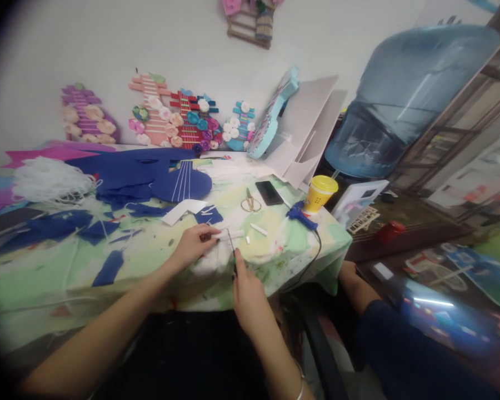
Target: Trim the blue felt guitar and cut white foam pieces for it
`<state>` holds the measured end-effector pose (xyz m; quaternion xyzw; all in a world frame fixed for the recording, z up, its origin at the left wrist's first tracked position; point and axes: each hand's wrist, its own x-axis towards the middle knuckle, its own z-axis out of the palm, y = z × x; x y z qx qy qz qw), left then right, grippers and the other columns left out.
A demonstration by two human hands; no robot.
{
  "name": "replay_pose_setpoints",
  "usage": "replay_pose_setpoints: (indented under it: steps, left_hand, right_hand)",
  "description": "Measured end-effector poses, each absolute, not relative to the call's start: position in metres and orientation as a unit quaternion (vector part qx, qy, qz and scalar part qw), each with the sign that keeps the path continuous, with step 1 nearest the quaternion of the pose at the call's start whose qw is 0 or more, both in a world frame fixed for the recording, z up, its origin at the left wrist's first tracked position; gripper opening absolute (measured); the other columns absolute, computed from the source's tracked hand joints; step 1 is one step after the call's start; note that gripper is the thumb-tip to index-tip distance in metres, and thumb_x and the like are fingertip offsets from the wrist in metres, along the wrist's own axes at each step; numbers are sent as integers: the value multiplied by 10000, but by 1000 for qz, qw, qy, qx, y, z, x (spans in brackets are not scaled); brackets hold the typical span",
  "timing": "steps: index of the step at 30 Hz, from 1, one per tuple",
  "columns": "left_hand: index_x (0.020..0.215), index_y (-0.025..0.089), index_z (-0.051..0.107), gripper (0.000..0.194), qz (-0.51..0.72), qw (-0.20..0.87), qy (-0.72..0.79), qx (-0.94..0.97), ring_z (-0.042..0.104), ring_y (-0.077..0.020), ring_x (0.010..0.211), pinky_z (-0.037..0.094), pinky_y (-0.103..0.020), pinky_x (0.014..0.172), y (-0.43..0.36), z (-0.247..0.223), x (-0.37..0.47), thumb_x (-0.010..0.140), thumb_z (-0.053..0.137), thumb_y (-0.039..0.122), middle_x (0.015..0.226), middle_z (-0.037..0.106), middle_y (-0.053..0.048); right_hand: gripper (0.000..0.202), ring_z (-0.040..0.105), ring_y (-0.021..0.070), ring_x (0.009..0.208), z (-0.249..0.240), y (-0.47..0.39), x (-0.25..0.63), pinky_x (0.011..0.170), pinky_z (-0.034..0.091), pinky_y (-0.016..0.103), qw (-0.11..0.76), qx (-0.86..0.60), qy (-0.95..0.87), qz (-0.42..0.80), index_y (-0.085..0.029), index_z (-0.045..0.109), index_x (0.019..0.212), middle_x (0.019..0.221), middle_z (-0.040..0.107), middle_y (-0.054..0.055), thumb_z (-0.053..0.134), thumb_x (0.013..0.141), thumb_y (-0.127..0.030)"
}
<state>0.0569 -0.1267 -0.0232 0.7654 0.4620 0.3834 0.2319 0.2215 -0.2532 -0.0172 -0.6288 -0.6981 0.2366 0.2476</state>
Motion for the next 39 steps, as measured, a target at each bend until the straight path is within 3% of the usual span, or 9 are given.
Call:
replay_pose_setpoints:
  steps: [4,13,39]
  left_hand:
    - [880,154,700,198,387,224,461,766,539,-126,616,433,-246,607,-126,-25,56,713,597,179,725,626,-27]
    - [847,153,703,176,377,238,478,757,541,-127,595,434,-250,606,-126,-24,56,704,609,196,695,644,-24]
    - [857,135,697,178,385,248,467,756,541,-122,609,438,-249,612,-126,-23,55,706,618,186,751,651,-38]
  right_hand:
    - [594,583,218,844,-17,-252,218,750,465,359,230,-634,-708,210,-157,156,1453,959,612,152,306,879,-128]
    - [609,588,240,901,-13,-249,215,788,457,384,212,-635,-715,200,-140,154,1452,973,626,167,311,864,-110]
    - [606,599,213,841,-5,-242,214,769,433,325,191,-645,-712,202,-142,183,1446,966,641,156,331,859,-109]
